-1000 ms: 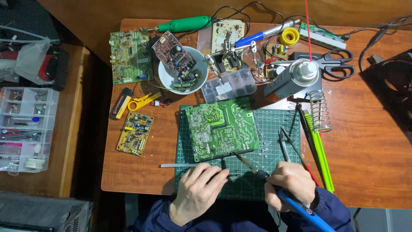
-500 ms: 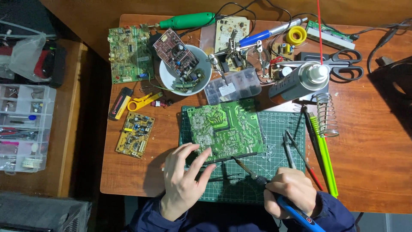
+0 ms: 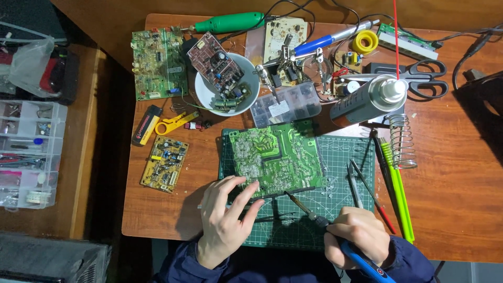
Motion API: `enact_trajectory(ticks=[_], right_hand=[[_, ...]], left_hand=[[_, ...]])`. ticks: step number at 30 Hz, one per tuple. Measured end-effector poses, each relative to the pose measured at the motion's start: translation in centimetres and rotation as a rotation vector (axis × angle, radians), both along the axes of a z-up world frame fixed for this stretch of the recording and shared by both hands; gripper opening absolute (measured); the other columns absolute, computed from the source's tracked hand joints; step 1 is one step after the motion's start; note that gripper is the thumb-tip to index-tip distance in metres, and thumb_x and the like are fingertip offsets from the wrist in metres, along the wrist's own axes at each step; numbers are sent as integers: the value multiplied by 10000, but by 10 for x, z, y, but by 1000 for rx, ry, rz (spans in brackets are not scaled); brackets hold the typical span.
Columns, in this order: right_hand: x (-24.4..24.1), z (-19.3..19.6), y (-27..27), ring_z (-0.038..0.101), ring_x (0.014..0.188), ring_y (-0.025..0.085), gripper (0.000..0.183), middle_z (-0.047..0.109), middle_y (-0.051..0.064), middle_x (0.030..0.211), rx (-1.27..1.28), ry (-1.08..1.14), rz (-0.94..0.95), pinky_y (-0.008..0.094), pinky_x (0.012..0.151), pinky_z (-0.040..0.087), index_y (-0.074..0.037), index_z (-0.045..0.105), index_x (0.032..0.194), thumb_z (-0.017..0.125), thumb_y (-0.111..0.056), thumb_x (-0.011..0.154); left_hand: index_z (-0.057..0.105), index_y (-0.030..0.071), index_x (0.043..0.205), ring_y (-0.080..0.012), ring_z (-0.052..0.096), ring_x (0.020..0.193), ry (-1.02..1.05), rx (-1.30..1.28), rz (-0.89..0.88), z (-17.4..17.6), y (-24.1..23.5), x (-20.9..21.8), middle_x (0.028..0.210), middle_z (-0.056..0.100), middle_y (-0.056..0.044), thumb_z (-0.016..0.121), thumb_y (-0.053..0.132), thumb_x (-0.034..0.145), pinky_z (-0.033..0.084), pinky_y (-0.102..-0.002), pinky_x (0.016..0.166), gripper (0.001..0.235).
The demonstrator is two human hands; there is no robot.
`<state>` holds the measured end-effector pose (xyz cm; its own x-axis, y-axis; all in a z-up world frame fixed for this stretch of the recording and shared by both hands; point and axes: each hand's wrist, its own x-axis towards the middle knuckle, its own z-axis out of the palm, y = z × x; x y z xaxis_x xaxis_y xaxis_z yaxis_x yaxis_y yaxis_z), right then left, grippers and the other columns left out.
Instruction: Soldering and desoldering components on a printed circuit board at a workbench using a soldering iron.
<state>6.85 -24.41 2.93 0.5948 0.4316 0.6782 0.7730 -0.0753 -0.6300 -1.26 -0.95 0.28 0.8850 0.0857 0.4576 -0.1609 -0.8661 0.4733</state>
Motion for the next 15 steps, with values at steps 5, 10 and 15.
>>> enact_trajectory(ticks=[5, 10, 15], right_hand=[[1, 3, -2, 431, 382, 119, 90, 500, 35, 549, -22, 12, 21, 240, 391, 375, -32, 584, 729, 604, -76, 804], [1, 6, 1, 450, 383, 112, 91, 512, 26, 541, -22, 38, 15, 232, 395, 387, -39, 589, 714, 596, -63, 802], [2, 9, 3, 412, 384, 132, 75, 479, 34, 546, -16, 47, 33, 245, 393, 350, -26, 570, 720, 602, -40, 787]], left_hand=[[667, 150, 1206, -251, 618, 1092, -16, 2, 1, 1, 0, 1, 1186, 584, -71, 749, 270, 916, 520, -443, 975, 325], [657, 153, 1220, -254, 609, 1107, -11, -18, -2, 0, 0, 0, 1192, 578, -71, 726, 262, 934, 521, -448, 980, 314], [679, 142, 1186, -256, 618, 1075, -23, 0, 5, 5, 0, 2, 1163, 587, -74, 737, 253, 922, 520, -434, 923, 293]])
